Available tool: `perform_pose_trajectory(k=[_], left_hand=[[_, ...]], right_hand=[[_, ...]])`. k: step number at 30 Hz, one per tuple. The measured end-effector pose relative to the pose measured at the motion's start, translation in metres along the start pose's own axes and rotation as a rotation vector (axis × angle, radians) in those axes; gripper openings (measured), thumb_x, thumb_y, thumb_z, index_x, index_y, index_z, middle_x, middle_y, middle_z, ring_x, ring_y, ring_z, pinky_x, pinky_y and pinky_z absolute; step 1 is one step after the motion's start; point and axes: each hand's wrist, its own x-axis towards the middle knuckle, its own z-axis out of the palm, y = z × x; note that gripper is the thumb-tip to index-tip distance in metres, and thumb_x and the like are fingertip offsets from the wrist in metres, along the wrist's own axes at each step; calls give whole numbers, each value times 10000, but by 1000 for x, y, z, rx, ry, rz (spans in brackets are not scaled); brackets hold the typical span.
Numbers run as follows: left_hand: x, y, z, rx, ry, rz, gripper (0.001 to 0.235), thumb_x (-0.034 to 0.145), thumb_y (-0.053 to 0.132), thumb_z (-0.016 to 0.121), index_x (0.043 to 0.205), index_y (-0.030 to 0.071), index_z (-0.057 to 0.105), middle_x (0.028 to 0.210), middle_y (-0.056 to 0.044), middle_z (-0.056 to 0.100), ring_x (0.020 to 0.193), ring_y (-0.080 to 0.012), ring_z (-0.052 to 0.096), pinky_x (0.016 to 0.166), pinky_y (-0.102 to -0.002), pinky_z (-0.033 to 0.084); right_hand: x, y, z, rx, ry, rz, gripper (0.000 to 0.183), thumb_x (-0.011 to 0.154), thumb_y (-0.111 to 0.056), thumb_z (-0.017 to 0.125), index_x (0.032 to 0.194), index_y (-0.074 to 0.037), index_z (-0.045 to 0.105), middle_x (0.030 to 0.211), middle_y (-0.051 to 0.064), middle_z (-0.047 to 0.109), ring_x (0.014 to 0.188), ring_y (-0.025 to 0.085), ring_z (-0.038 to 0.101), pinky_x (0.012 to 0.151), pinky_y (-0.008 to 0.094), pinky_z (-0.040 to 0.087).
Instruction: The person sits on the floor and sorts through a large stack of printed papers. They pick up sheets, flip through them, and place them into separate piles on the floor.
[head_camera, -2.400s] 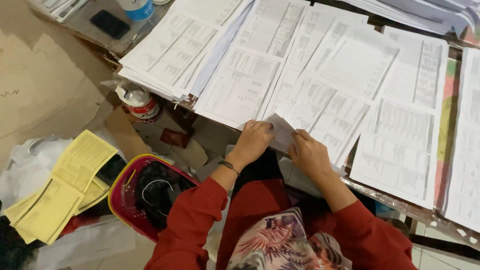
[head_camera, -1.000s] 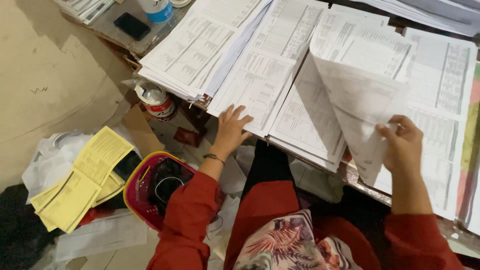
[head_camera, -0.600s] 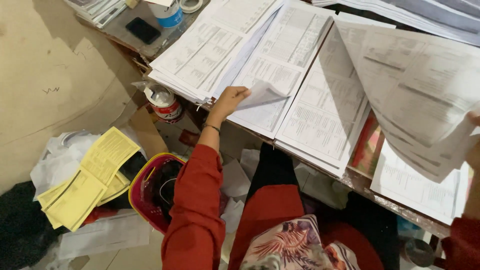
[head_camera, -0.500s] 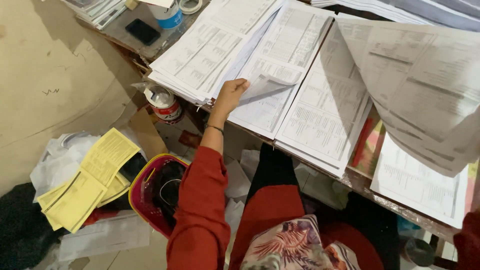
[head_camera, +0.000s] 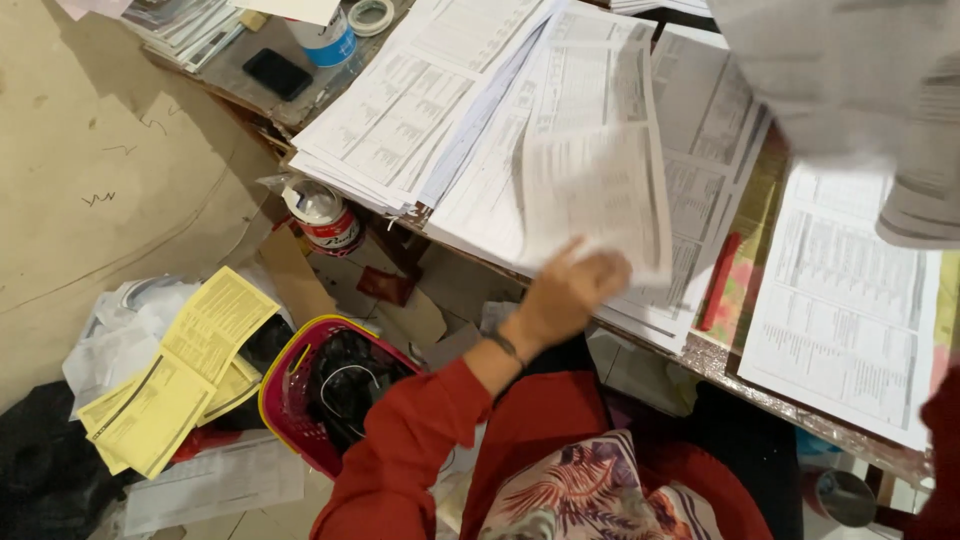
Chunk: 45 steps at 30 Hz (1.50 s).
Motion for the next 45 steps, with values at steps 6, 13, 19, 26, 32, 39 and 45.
perform_pose_trajectory(k=[6,13,19,26,32,39,45], left_hand=[[-53,69,-29,-110,-104,59,142,1081,214,542,1110,162,671,941,-81,724,984,-248,744,1147,-685,440],[-100,91,-66,-234,30,-582,414,991,121,634,1350,89,430,1457,-182,421,1466,-353,292,1221,-639,32],[-123,67,-56,-1385,675,-1935,619,1020,335,651,1576,179,426,1677,-183,226,1533,-335,209,1258,-503,155],[-98,73,-29,-1354,570,-1942,384,1075,380,595,1270,59,676,1202,-195,761,1058,-263,725,928,-480,559],[-72,76,-72,-1430,508,-2078,679,1001,624,542,1472,136,569,1457,-207,621,1276,-321,628,1113,-509,476],[-111,40,-78,-1184,433,-1844,374,974,43,561,1304,-111,649,1311,-204,703,1119,-291,678,1017,-378,528],[-127,-65,-181,-1319,238,-1741,653,741,-3,713,1382,-45,593,1365,-247,661,1163,-386,659,1048,-520,526]], right_hand=[[85,-170,21,-328,-24,-302,71,1097,-159,685,1138,-117,725,844,38,655,653,261,608,588,378,451],[41,-353,74,-4,-361,-123,272,922,-8,583,1154,-130,654,1064,114,770,744,260,784,573,360,616],[22,-385,67,-32,-442,-20,298,893,-21,630,1150,-168,661,1091,75,750,774,245,791,583,338,628],[39,-420,77,99,-401,-50,277,897,-18,633,1149,-113,698,1093,193,763,810,302,799,582,383,640],[91,-459,-15,943,-576,221,797,858,116,604,1573,42,259,1363,493,506,1147,636,607,904,710,540],[0,-326,3,874,-476,552,554,987,-64,545,1526,-86,415,1343,179,676,1232,285,686,1063,382,601],[-20,-217,-76,790,-125,1259,385,1039,-177,541,1336,67,518,1343,258,600,1242,363,622,1059,433,548]])
